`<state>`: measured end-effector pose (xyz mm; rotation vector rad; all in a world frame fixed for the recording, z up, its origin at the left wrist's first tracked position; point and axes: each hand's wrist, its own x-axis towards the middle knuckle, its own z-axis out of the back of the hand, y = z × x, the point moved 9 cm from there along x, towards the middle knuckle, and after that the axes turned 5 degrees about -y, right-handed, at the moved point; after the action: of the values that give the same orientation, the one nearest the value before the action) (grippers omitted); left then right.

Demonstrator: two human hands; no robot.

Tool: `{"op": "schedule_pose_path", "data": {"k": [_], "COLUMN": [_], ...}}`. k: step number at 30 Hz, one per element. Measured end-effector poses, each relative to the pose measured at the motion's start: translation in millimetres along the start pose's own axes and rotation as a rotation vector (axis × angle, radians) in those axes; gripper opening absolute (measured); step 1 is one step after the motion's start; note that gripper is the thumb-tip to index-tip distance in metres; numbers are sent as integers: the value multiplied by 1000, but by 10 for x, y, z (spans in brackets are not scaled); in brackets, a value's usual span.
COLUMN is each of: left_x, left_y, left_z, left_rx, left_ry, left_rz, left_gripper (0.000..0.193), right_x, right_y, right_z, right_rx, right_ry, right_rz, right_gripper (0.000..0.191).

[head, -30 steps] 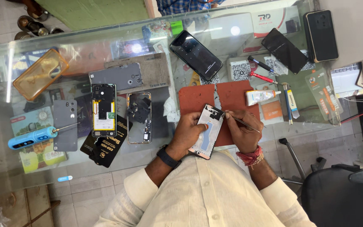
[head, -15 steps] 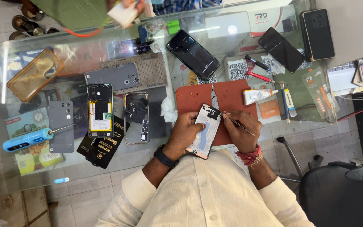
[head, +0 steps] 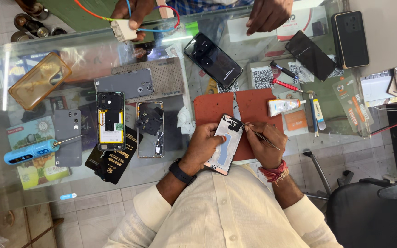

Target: The person uses a metal tool to scrape adhesive or residue from the back of a disassembled smartphone. They then pick up a purple box and a gold-colored phone back cover, inspecting them briefly before placing them back on the counter.

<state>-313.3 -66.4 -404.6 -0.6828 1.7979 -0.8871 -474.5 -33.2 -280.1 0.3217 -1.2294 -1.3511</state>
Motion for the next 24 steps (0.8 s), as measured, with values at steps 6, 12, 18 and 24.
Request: {"op": "schedule_pose_path", "data": {"k": [6, 12, 18, 24], "left_x": [3, -14, -25, 29], "left_y": [-9, -46, -76, 68], "left_z": [5, -12, -13, -6], "left_rx": [1, -15, 11, -86], "left_ry": [-7, 1, 4, 21], "left_rz": [5, -22, -14, 16], "left_gripper": [28, 27, 30, 27], "right_x": [-22, -20, 35, 93], "right_y": [-40, -26, 32, 115], "right_z": [10, 7, -35, -184], "right_rx": [12, -6, -45, -147], "right_ry": [-11, -12, 14, 79], "right_rz": [-14, -11, 16, 128], "right_gripper": [8, 8, 8, 10]}}
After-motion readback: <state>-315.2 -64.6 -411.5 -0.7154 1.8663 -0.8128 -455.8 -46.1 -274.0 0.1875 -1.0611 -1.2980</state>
